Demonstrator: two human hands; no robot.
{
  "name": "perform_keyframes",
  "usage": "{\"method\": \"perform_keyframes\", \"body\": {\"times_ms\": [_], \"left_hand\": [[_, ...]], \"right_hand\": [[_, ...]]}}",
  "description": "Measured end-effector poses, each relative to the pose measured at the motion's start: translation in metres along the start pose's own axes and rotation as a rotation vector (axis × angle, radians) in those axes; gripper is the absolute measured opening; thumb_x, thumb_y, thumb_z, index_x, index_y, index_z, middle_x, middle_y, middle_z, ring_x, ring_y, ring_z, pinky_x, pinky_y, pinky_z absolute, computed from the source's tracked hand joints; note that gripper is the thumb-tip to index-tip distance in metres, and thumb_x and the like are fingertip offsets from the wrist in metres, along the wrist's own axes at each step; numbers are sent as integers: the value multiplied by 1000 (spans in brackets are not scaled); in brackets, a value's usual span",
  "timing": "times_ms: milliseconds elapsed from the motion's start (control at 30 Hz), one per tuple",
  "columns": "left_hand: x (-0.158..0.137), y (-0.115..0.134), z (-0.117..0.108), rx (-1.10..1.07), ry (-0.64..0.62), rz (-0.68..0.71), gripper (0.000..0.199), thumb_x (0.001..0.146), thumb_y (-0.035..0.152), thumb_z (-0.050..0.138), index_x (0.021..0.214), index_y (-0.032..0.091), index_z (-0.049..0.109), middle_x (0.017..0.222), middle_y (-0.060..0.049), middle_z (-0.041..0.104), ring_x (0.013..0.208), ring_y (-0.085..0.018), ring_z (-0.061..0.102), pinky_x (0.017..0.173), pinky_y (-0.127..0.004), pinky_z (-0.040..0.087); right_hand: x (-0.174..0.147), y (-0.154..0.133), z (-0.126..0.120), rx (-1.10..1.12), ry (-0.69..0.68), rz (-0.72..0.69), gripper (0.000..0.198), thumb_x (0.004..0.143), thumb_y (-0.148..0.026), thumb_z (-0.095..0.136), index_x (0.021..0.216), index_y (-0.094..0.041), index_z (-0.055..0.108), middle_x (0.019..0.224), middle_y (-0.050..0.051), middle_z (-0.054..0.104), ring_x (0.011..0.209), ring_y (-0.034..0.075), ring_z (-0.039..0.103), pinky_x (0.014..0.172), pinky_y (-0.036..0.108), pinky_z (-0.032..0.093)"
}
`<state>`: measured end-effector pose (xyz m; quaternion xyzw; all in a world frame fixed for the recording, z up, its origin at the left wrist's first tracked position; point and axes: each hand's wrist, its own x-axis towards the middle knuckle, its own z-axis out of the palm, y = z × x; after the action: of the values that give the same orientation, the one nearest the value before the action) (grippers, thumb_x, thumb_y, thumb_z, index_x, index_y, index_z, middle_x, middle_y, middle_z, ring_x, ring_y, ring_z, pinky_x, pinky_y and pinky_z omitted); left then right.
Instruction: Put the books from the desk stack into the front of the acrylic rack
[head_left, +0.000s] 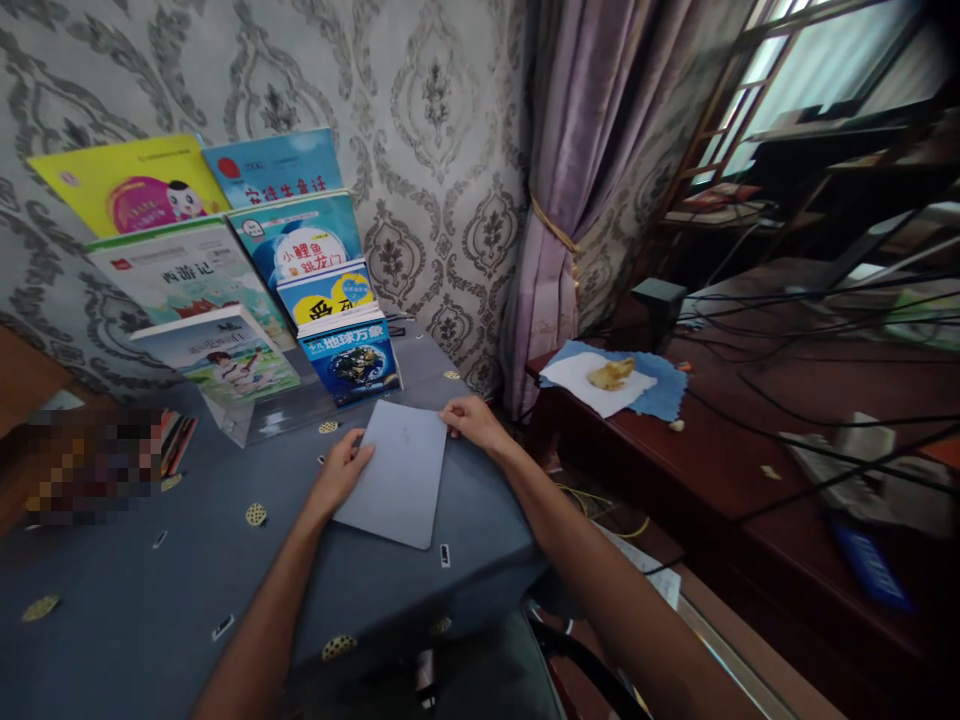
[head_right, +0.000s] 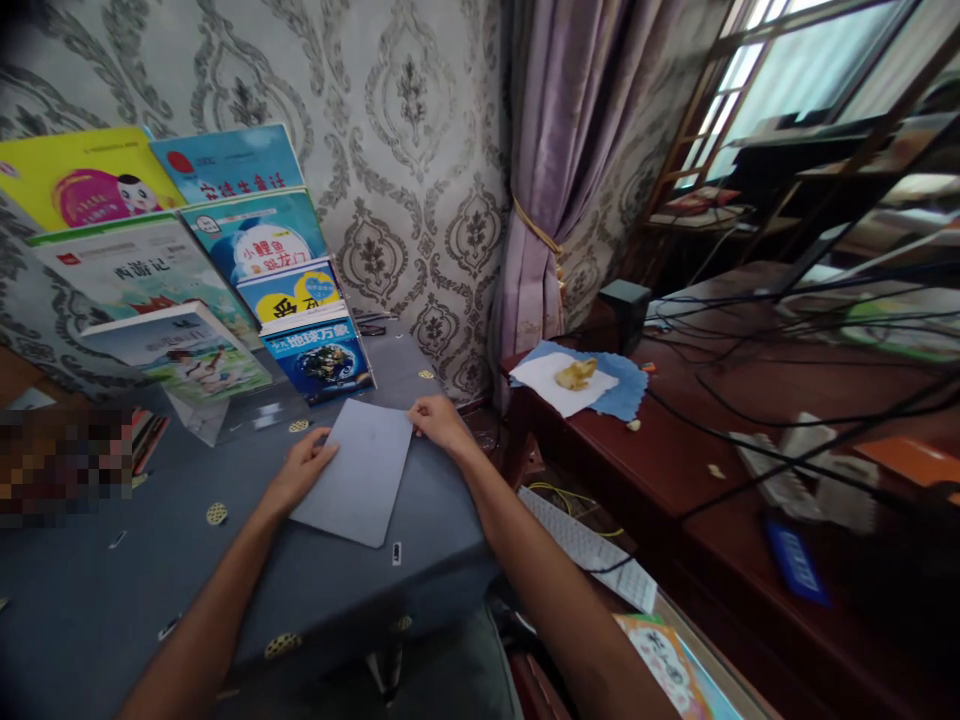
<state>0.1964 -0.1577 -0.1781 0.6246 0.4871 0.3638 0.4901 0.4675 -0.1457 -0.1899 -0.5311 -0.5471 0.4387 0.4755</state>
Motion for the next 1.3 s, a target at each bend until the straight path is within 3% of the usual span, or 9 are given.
{"method": "perform_keyframes", "body": {"times_ms": [67,167,233,300,500,767,933,1100,1300], "left_hand": [[-3,-1,4,264,91,107,28,80,39,70,102,21,67,68,0,66,67,-22,64,64,-28,47],[-3,-3,12,673,182,309,29,86,27,58,115,22,65,100,-8,70,101,-28,64,93,-40,48],[1,-5,19,839,137,378,33,89,21,51,120,19,63,125,-14,65,121,-31,57,105,-48,41],[9,-6,27,922,74,391,35,92,19,46,123,16,62,138,-18,59,132,-32,51,111,-52,37],[33,-3,47,904,-35,452,41,93,17,40,128,12,61,141,-22,58,139,-34,46,116,-57,31],[40,2,76,818,-195,588,50,89,8,40,131,18,64,143,-14,58,139,-27,47,118,-49,35],[37,3,85,838,-195,591,56,86,5,40,133,25,63,142,-11,57,138,-28,45,117,-53,34],[34,4,88,838,-189,561,58,87,3,40,135,25,62,144,-13,55,140,-30,43,116,-55,32],[32,5,87,824,-184,581,56,88,4,40,132,27,64,145,-9,56,139,-30,44,117,-56,32]], "right_hand": [[0,1,-4,-93,13,-8,21,74,-25,67,56,-19,59,47,-5,55,46,10,51,51,22,38],[-1,0,-7,-226,33,-15,20,77,-19,63,57,-19,61,49,-4,58,49,12,53,55,23,38],[-2,-1,-8,-312,50,-18,19,77,-17,63,58,-19,64,51,-2,61,54,13,56,58,24,39],[-3,-2,-8,-390,71,-17,17,77,-17,65,60,-19,67,56,0,64,60,16,59,61,25,39],[-3,-3,-8,-508,117,3,5,73,-15,71,70,-19,72,65,2,69,66,18,63,61,26,40],[-5,-4,-10,-472,114,-11,20,87,-12,57,73,-18,70,58,0,68,49,12,57,57,23,43],[-5,-4,-12,-479,196,-22,22,91,-15,52,83,-17,72,60,1,68,50,13,57,59,23,44],[-9,-10,-10,-488,227,-49,23,94,-19,50,99,-16,72,74,4,75,59,15,63,66,25,45],[-9,-11,-5,-520,206,-50,21,93,-17,52,96,-16,73,80,5,77,64,17,65,66,25,44]]}}
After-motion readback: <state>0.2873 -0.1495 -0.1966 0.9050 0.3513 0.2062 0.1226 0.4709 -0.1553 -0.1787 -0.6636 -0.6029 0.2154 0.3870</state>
